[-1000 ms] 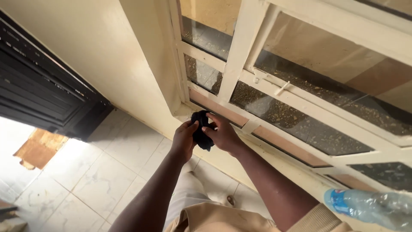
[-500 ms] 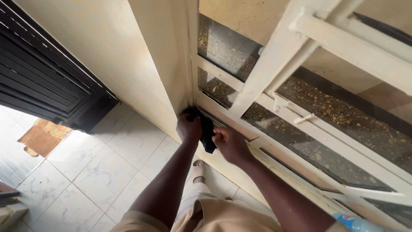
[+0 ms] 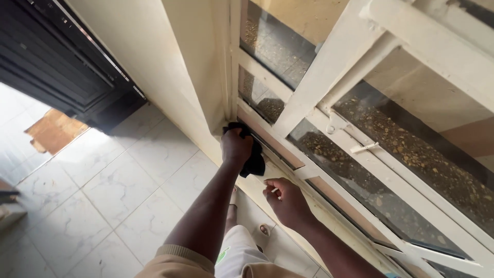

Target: The person pours liquid from a plastic bottle onto a cloth and wipes the lower panes and frame of a white-framed window. The person repeatedly applies liquid and wipes the same area, then briefly walks away to place a padlock on a table before returning to continue wiping.

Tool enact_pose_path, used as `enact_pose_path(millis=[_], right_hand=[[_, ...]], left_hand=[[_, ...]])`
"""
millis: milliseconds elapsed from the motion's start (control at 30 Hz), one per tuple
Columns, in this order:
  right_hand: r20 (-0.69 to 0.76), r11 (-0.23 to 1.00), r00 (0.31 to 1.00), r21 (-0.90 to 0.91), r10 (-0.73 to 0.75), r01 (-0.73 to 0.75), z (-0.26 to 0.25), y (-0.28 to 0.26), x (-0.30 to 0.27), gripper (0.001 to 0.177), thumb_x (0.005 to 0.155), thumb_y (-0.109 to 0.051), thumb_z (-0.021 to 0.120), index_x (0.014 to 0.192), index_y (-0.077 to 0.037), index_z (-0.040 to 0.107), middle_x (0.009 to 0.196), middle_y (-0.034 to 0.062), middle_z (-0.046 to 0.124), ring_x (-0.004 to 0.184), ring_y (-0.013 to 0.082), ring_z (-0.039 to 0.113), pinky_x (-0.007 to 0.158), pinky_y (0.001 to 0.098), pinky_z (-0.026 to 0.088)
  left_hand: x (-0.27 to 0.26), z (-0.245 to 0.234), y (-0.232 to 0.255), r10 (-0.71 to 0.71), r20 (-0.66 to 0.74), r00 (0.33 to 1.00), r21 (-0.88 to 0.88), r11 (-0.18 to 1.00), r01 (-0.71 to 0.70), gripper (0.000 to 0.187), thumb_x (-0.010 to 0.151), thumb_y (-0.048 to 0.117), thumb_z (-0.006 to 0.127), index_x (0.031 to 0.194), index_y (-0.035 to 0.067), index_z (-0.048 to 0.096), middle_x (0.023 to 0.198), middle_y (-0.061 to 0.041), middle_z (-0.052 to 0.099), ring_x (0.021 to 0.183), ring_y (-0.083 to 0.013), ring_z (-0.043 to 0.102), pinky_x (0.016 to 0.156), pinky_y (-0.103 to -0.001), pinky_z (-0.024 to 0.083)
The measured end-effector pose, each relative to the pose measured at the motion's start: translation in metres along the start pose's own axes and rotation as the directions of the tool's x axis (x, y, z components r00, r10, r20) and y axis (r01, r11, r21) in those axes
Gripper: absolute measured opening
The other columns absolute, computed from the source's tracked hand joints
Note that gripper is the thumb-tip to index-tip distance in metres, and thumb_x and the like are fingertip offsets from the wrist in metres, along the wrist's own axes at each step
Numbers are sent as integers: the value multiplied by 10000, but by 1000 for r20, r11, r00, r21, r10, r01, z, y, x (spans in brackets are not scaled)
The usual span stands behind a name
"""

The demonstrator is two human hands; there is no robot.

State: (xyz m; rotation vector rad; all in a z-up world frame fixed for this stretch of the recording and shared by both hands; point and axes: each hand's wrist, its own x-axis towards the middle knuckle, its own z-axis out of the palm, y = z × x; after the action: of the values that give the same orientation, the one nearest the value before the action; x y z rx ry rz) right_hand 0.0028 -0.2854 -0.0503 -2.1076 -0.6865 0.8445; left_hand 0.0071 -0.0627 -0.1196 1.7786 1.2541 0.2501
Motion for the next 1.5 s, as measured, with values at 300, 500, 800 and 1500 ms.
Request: enact_pose_path(millis=[300, 500, 800, 1500], right_hand=[[-7, 999, 999, -35, -32, 32, -5, 6, -2, 327, 868, -138, 688, 1182, -55, 723, 940, 19, 770, 723, 121, 679, 678, 256, 591], [-204, 992, 971, -2, -124, 127, -4, 8, 4, 471, 885, -135, 696, 1335, -63, 576, 1219, 123, 641, 905, 205, 691, 707, 331, 633], [37, 623, 989, 773, 145, -120, 12, -14, 42, 444, 964, -356, 698, 1334, -117, 647, 1191, 41, 670, 1108, 209, 642, 1018, 418, 521], [-15, 942, 991, -311, -136, 124, 19, -10, 54, 956, 825, -461, 777, 1573, -43, 352, 1400, 197, 571, 1271, 384, 609, 987, 536, 550]], left_hand=[[9, 7, -11, 113, -50, 992, 2, 994, -113, 194, 801, 137, 603, 924, 79, 742, 803, -152, 730, 652, -339, 635, 658, -451, 558], [-68, -34, 12, 136, -27, 990, -42, 990, -137, 347, 867, 298, 674, 1031, 2, 750, 762, -150, 745, 584, -256, 694, 564, -372, 592], [-120, -51, -11, -82, 498, 863, -796, 350, 493, 381, 756, 187, 673, 1113, 103, 775, 937, -124, 686, 893, -297, 660, 804, -370, 483], [-65, -11, -8, -475, 111, 873, -835, 431, 341, 402, 868, 209, 810, 1202, -3, 735, 909, -146, 713, 817, -223, 674, 679, -330, 565]])
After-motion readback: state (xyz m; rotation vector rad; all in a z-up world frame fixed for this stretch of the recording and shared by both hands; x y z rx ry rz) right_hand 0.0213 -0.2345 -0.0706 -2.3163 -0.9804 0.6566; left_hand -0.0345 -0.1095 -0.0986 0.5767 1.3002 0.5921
